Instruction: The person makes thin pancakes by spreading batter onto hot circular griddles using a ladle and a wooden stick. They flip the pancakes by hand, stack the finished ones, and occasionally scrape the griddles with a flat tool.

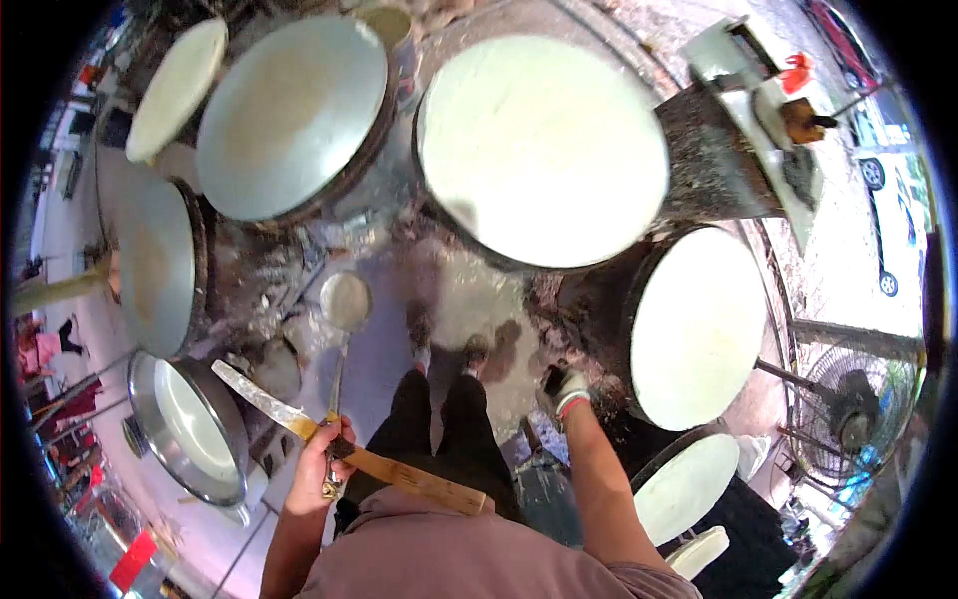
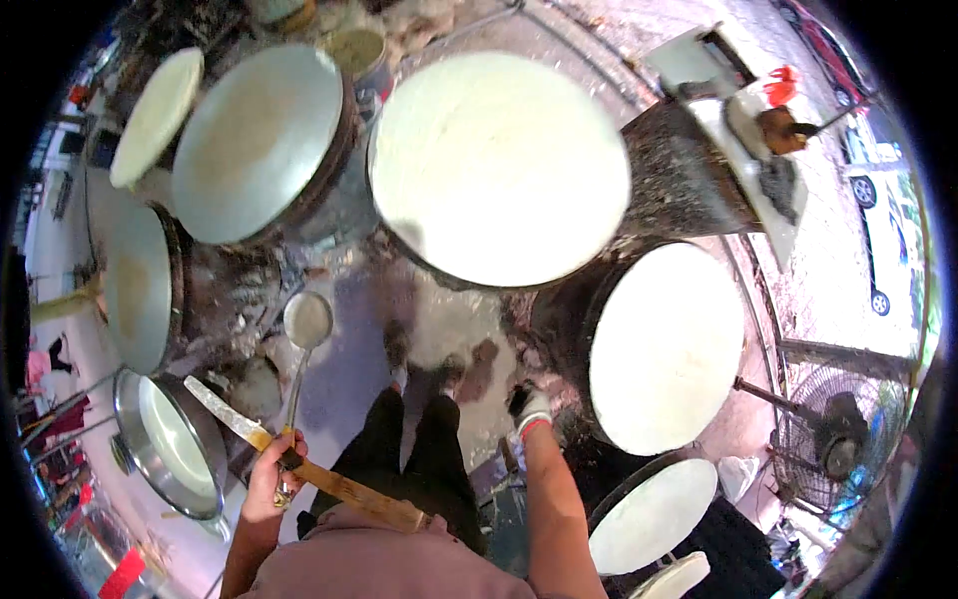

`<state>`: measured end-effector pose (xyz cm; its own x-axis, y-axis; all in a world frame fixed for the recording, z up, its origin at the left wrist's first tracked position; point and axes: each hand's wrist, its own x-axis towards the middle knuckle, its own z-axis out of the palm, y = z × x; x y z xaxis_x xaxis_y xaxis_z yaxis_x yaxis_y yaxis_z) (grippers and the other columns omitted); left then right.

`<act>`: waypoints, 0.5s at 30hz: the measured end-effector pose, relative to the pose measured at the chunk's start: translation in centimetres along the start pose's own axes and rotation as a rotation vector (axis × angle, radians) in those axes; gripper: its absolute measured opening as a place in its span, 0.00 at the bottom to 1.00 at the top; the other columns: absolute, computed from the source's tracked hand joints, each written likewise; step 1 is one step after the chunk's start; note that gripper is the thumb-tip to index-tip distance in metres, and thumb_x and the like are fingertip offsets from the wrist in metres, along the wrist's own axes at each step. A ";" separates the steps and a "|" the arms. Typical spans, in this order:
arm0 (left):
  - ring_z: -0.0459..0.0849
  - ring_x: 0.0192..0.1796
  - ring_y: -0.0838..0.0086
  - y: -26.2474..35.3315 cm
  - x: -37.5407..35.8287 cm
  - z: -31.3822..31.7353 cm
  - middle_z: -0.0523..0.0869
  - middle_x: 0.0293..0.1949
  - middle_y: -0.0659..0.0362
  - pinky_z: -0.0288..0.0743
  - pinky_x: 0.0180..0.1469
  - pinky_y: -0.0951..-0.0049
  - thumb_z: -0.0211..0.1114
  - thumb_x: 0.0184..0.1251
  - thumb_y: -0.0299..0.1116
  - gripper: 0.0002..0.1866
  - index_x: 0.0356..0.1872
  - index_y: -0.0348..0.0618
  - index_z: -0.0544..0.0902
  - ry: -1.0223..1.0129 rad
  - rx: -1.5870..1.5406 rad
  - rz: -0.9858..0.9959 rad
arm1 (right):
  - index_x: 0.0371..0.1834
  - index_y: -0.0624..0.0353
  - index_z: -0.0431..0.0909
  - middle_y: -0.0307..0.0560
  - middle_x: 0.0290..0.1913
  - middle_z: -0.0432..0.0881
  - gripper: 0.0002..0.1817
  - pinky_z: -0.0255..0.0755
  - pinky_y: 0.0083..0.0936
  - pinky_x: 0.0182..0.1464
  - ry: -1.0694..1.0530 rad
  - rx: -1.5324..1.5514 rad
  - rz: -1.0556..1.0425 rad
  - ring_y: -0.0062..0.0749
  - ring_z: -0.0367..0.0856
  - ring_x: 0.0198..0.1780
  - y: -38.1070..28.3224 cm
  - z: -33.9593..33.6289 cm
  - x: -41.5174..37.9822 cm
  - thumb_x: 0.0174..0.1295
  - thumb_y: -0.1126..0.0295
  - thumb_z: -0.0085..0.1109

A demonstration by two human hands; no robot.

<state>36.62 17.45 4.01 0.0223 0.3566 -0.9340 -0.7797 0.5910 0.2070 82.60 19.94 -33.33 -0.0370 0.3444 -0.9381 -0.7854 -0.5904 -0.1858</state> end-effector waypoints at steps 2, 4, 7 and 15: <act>0.68 0.14 0.81 -0.1 -1.6 1.5 0.77 0.24 0.63 0.59 0.10 0.86 0.57 0.66 0.36 0.08 0.40 0.44 0.75 0.006 0.002 0.057 | 0.32 0.52 0.75 0.46 0.28 0.77 0.07 0.69 0.39 0.33 0.097 -0.139 -0.058 0.43 0.74 0.30 1.7 6.0 -5.4 0.57 0.64 0.50; 0.68 0.13 0.83 0.0 -2.4 2.4 0.77 0.23 0.65 0.59 0.10 0.86 0.58 0.66 0.38 0.09 0.39 0.45 0.75 -0.039 0.071 0.120 | 0.44 0.55 0.74 0.50 0.35 0.80 0.10 0.72 0.42 0.37 -0.095 -0.172 -0.069 0.46 0.77 0.34 2.6 5.1 -3.8 0.62 0.67 0.51; 0.66 0.11 0.84 -0.4 -5.3 5.1 0.78 0.23 0.66 0.59 0.10 0.84 0.59 0.65 0.40 0.09 0.38 0.46 0.76 -0.081 0.126 0.209 | 0.50 0.55 0.73 0.49 0.38 0.81 0.13 0.73 0.41 0.35 -0.102 -0.312 -0.099 0.45 0.79 0.34 0.8 12.9 -12.6 0.63 0.68 0.50; 0.66 0.13 0.81 -0.9 -8.5 8.6 0.81 0.27 0.58 0.59 0.12 0.82 0.59 0.65 0.34 0.08 0.36 0.39 0.78 -0.260 -0.019 0.274 | 0.51 0.59 0.77 0.45 0.40 0.81 0.15 0.76 0.29 0.38 -0.318 -0.515 -0.534 0.31 0.80 0.35 -6.7 20.2 -22.5 0.60 0.73 0.54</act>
<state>42.52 20.07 14.29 -0.0320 0.6729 -0.7390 -0.7903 0.4357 0.4309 76.23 30.88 -5.05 0.0282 0.8203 -0.5712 -0.3666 -0.5231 -0.7694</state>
